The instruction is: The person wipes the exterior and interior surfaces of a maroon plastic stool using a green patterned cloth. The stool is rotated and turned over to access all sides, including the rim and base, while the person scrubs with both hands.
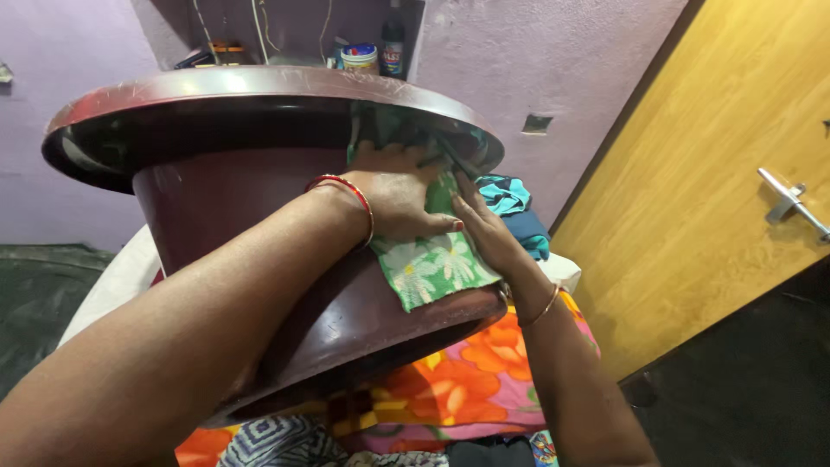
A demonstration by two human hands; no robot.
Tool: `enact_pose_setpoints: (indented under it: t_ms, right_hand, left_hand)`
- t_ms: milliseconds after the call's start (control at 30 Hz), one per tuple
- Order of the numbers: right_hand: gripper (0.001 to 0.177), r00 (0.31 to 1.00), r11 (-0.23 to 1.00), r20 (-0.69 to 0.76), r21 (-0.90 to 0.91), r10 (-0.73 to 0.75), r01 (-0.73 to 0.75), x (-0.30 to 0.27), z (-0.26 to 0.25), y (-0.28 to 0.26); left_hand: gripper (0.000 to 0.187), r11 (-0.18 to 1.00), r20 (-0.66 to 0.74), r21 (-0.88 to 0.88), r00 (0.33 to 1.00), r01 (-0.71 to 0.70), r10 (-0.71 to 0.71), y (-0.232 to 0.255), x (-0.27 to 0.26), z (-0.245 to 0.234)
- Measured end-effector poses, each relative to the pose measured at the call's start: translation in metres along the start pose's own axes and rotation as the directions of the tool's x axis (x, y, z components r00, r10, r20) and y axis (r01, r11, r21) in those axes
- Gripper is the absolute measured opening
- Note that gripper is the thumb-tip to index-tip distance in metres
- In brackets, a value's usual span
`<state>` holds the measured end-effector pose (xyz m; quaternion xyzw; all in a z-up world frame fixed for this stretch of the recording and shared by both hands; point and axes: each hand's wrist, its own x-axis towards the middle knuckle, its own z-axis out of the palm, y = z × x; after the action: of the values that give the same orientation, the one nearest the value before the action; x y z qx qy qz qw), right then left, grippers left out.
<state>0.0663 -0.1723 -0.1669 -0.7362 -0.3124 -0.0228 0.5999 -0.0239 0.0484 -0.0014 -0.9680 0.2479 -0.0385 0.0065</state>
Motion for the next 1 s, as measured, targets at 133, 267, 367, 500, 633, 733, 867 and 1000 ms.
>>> enact_pose_setpoints:
  t_ms: [133, 267, 367, 500, 633, 733, 867, 1000]
  right_hand:
    - [0.062, 0.998, 0.998, -0.011, 0.008, 0.067, -0.067, 0.022, 0.001, 0.005]
    - [0.059, 0.999, 0.999, 0.006, -0.027, -0.04, 0.04, 0.032, 0.004, 0.003]
    - [0.063, 0.999, 0.998, -0.003, -0.038, -0.04, 0.04, 0.03, 0.006, 0.004]
    - [0.061, 1.0, 0.997, 0.004, 0.074, -0.029, 0.028, 0.03, -0.001, 0.023]
    - [0.062, 1.0, 0.989, 0.009, 0.147, 0.008, -0.009, 0.025, -0.018, 0.061]
    - [0.064, 0.996, 0.989, -0.034, 0.119, 0.088, -0.083, 0.008, -0.027, 0.086]
    - [0.067, 0.996, 0.905, 0.004, 0.417, 0.094, -0.087, -0.031, -0.021, 0.091]
    - [0.066, 0.992, 0.953, -0.03, 0.282, 0.126, -0.113, -0.07, -0.009, 0.068]
  left_hand:
    - [0.1, 1.0, -0.022, -0.015, 1.0, 0.016, -0.016, -0.001, -0.003, -0.004]
    - [0.098, 0.998, -0.011, -0.041, 0.999, 0.05, -0.05, -0.003, -0.009, -0.003]
    - [0.095, 0.998, -0.01, -0.041, 0.999, 0.046, -0.047, -0.006, -0.009, 0.001]
    - [0.096, 0.998, 0.005, -0.052, 1.0, 0.025, -0.025, -0.006, 0.001, 0.009]
    - [0.096, 0.998, 0.038, -0.067, 0.999, -0.019, 0.021, 0.005, 0.023, 0.014]
    - [0.085, 0.991, 0.249, -0.135, 0.968, 0.014, 0.02, 0.018, 0.038, 0.019]
    - [0.091, 0.996, 0.214, -0.06, 0.974, -0.061, 0.073, 0.041, 0.043, 0.026]
    - [0.096, 0.972, 0.194, 0.179, 0.974, -0.15, 0.114, 0.063, 0.032, 0.029]
